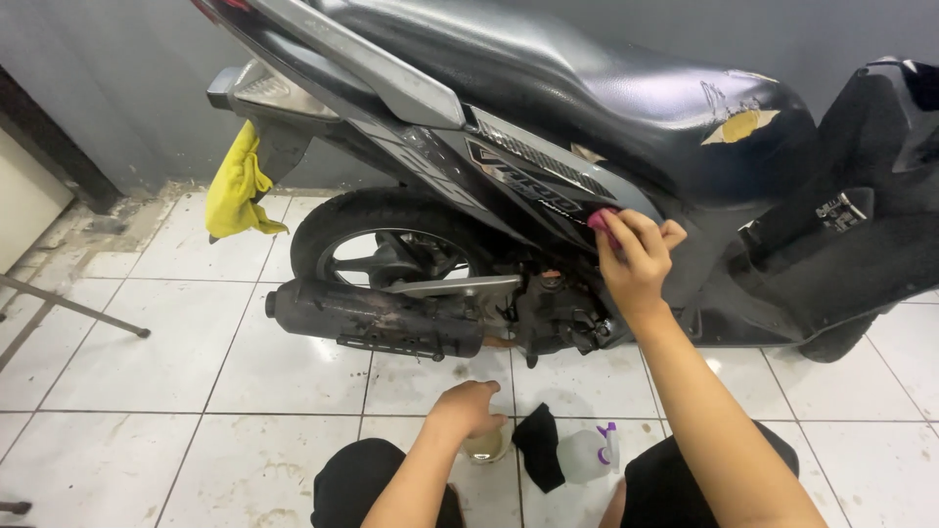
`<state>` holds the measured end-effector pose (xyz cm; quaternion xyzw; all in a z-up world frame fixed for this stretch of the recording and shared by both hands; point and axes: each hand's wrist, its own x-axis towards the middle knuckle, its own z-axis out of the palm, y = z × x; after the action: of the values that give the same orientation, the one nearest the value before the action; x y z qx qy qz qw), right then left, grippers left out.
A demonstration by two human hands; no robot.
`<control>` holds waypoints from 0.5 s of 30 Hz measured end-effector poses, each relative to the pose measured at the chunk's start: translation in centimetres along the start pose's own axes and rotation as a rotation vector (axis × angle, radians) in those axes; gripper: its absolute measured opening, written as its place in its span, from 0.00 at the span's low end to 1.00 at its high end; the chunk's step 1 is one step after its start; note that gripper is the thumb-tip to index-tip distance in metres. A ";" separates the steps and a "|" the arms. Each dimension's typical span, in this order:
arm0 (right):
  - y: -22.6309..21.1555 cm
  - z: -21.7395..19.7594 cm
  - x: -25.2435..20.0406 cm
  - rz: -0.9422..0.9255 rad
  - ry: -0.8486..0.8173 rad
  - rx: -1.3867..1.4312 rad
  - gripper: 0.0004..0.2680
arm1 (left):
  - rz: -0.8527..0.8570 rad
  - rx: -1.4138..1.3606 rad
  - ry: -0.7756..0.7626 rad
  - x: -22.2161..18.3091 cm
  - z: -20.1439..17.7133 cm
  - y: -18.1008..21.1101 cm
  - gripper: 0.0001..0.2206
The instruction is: The person sprays a cleaning solution from a bottle onto the side panel of a motorcycle. They then dip a cloth into a small container of liquid and wipe the motorcycle's bodywork, focusing on the area near the rear wheel and exhaust.
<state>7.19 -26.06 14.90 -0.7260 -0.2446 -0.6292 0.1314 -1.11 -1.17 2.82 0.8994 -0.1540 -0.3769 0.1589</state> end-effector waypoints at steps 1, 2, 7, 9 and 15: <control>-0.7 0.9 1.6 -0.001 0.000 0.007 0.07 | -0.004 -0.005 0.002 0.4 0.1 -0.2 0.30; -1.4 1.8 3.3 -0.075 0.017 0.005 0.07 | -0.013 -0.013 -0.008 0.8 0.2 -0.4 0.31; -6.2 6.4 10.0 -0.200 -0.004 0.059 0.06 | -0.104 0.022 -0.058 2.9 1.1 -2.3 0.34; -7.1 7.6 11.4 -0.219 -0.082 0.087 0.06 | -0.103 0.016 -0.037 2.7 1.1 -2.5 0.33; -5.8 4.3 8.2 -0.289 -0.142 0.061 0.03 | -0.056 0.010 -0.021 1.1 0.7 -1.0 0.28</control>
<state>8.56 -17.39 21.50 -0.7217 -0.3740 -0.5808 0.0440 -0.77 -0.81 1.28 0.9000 -0.1324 -0.3900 0.1424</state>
